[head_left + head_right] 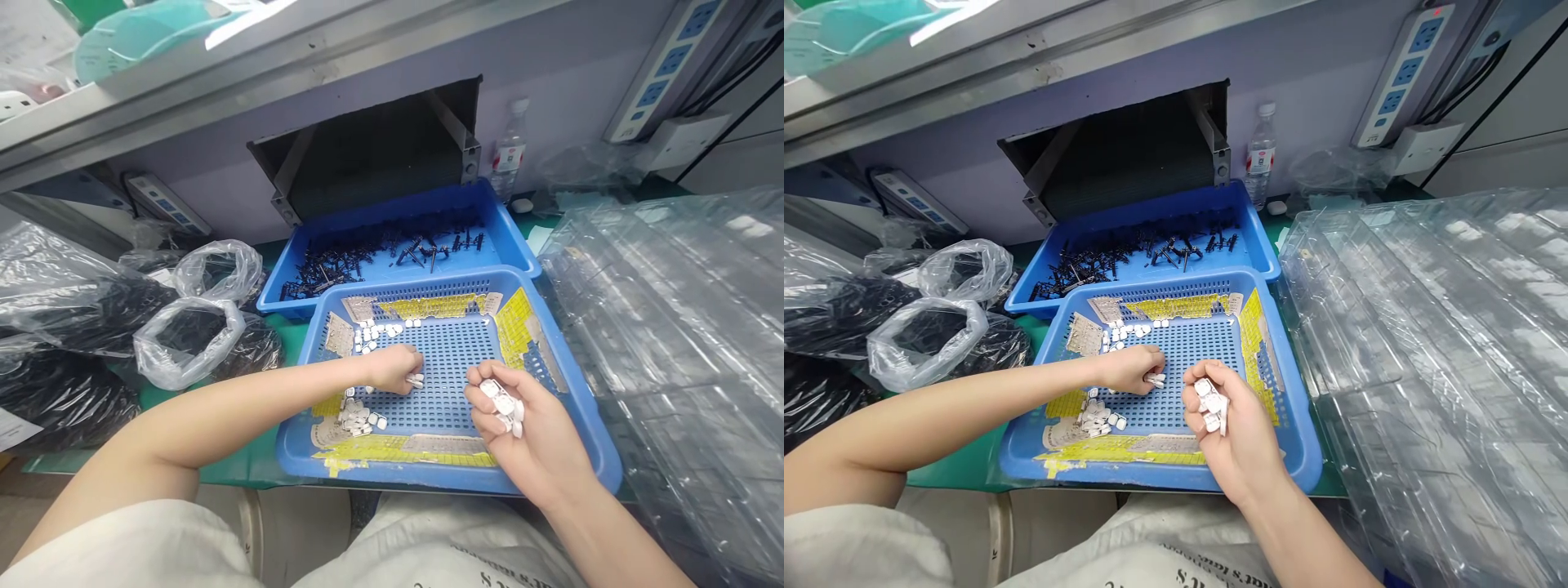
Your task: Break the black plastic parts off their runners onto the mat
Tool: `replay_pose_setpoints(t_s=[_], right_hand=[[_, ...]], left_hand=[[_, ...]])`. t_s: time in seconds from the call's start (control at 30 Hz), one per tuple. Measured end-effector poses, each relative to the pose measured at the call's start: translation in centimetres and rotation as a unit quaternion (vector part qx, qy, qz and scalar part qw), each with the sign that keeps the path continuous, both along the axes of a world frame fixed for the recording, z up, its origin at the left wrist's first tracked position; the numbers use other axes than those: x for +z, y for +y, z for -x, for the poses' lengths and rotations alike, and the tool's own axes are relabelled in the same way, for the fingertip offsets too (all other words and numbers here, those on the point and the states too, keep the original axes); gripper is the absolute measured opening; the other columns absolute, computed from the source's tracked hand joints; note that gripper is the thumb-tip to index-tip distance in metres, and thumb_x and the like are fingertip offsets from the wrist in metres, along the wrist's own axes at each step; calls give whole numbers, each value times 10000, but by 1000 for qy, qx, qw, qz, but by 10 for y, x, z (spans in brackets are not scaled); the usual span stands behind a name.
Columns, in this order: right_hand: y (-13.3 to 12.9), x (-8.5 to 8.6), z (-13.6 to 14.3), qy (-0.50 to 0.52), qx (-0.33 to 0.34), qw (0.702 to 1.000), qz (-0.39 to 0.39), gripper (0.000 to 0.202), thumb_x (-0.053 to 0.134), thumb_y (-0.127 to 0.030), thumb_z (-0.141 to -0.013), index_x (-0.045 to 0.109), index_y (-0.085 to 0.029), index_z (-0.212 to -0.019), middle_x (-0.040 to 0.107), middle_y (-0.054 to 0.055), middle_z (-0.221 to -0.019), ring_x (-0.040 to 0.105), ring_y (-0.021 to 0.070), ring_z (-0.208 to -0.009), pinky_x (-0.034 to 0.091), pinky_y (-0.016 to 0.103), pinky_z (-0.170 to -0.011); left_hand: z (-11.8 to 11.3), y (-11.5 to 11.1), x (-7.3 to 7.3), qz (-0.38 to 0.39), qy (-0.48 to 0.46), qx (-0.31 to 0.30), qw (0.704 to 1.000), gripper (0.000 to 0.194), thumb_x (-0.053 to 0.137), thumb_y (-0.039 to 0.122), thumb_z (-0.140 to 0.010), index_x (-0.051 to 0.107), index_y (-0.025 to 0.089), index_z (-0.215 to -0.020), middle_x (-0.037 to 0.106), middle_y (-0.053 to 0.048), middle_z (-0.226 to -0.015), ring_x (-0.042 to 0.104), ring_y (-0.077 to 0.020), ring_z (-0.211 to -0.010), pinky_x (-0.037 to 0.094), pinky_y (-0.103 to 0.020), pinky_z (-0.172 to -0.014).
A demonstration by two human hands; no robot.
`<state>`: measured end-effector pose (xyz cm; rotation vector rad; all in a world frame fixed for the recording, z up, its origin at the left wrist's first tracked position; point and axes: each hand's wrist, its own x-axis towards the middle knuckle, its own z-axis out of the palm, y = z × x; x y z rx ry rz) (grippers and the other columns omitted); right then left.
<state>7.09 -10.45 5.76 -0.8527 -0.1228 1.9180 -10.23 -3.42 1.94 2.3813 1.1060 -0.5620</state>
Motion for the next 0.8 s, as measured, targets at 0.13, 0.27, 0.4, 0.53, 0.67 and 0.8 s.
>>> replay_pose_setpoints(t_s=[0.13,0.27,0.4,0.53,0.67,0.8], right_hand=[[0,-1,1,-2,-11,1000,7,79,608,-138,-605,534,-115,-623,469,12,-668,402,62,-473,340,103,-317],[0,-2,2,-1,-16,1000,8,74,602,-127,-611,533,-108,-630,473,17,-670,409,66,-472,342,107,-315],[2,-2,2,8,-51,998,34,33,555,-85,-652,541,-101,-678,493,32,-688,445,81,-506,382,121,-347],[5,0,3,-2,-90,993,71,85,498,-52,-688,543,-102,-740,524,55,-750,507,116,-584,471,176,-437],[7,-2,3,-15,-105,990,92,116,500,-54,-694,555,-101,-784,545,78,-808,552,145,-685,510,202,-514],[6,-2,5,9,-38,998,59,95,485,-141,-764,570,-105,-787,561,91,-837,563,165,-724,517,238,-551]], left_hand=[[0,-3,0,0,-14,25,1000,148,529,104,-631,442,149,-741,476,-59,-822,474,-177,-702,367,-251,-575],[3,-2,1,41,-54,52,996,168,523,75,-620,416,158,-720,472,-34,-785,480,-179,-759,380,-259,-641],[7,2,-1,154,-99,108,977,124,508,121,-678,402,164,-724,462,29,-645,519,-119,-582,404,-219,-537],[9,7,6,237,-148,165,946,100,491,182,-738,396,153,-753,469,45,-596,525,-88,-494,422,-200,-493],[2,11,34,250,-230,188,922,126,497,229,-764,403,150,-794,476,46,-607,517,-75,-525,440,-213,-550],[-20,6,76,202,-291,118,928,126,524,241,-758,449,146,-795,511,31,-655,512,-76,-543,409,-200,-532]])
